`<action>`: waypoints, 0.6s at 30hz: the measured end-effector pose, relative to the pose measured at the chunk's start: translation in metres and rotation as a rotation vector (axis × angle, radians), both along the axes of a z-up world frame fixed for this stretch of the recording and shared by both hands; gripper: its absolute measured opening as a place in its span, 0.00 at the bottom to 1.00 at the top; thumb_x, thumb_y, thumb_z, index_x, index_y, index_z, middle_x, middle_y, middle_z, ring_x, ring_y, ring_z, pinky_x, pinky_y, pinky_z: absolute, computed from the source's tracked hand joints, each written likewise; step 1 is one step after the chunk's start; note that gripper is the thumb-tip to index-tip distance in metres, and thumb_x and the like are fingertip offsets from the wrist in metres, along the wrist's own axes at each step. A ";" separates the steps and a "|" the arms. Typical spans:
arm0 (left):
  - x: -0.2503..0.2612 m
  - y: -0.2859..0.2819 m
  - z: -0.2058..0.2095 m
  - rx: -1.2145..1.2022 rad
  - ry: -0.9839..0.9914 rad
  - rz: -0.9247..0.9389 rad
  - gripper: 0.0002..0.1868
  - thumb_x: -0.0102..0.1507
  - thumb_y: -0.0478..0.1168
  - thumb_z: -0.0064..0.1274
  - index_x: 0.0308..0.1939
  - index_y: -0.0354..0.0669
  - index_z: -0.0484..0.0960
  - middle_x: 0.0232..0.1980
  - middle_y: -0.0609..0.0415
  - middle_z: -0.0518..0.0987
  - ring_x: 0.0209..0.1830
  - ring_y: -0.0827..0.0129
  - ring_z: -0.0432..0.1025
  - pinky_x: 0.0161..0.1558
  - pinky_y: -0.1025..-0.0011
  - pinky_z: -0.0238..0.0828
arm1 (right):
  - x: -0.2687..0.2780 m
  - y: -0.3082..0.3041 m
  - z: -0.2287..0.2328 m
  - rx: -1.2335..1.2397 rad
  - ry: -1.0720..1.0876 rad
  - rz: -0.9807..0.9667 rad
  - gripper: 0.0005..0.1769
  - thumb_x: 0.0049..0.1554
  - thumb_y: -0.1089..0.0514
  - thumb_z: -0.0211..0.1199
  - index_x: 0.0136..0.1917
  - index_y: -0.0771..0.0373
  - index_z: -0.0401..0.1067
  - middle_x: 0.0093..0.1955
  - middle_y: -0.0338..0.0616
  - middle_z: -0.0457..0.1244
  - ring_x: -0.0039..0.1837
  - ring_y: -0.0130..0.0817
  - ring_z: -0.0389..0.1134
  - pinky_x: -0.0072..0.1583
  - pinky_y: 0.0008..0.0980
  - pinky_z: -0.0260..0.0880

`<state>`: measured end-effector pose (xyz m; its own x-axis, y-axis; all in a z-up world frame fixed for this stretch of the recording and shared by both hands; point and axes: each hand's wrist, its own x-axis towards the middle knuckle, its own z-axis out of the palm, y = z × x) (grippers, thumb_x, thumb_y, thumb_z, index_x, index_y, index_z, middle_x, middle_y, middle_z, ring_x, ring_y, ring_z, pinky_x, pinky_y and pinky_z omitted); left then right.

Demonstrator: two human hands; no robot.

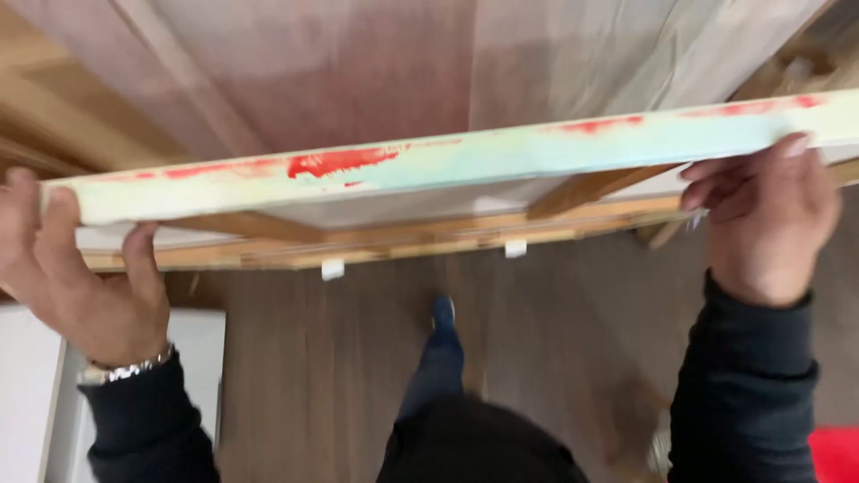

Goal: The recorder is removing staples or fasteners from a large canvas frame using a specialized tool.

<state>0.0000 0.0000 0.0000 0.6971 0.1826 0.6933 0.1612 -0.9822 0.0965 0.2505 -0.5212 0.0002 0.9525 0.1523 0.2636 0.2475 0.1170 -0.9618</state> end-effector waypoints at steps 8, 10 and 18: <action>-0.119 -0.085 -0.031 -0.321 -0.229 0.350 0.35 0.65 0.33 0.67 0.70 0.32 0.63 0.60 0.42 0.67 0.58 0.58 0.64 0.61 0.61 0.65 | -0.134 -0.069 0.011 0.068 0.175 0.048 0.23 0.80 0.48 0.50 0.61 0.75 0.65 0.50 0.54 0.65 0.47 0.38 0.65 0.50 0.35 0.66; -0.142 -0.107 -0.027 -0.502 -0.302 0.376 0.34 0.67 0.33 0.68 0.67 0.30 0.62 0.55 0.44 0.70 0.51 0.63 0.66 0.55 0.66 0.69 | -0.168 -0.084 0.008 0.095 0.245 0.048 0.23 0.79 0.49 0.51 0.60 0.76 0.66 0.50 0.55 0.66 0.47 0.38 0.65 0.51 0.35 0.67; -0.269 -0.189 -0.019 -1.506 -0.354 0.184 0.25 0.70 0.28 0.54 0.70 0.25 0.70 0.57 0.40 0.79 0.51 0.63 0.77 0.46 0.69 0.76 | -0.311 -0.154 -0.023 0.063 0.399 -0.022 0.16 0.72 0.58 0.58 0.61 0.77 0.63 0.53 0.59 0.66 0.52 0.45 0.69 0.60 0.43 0.69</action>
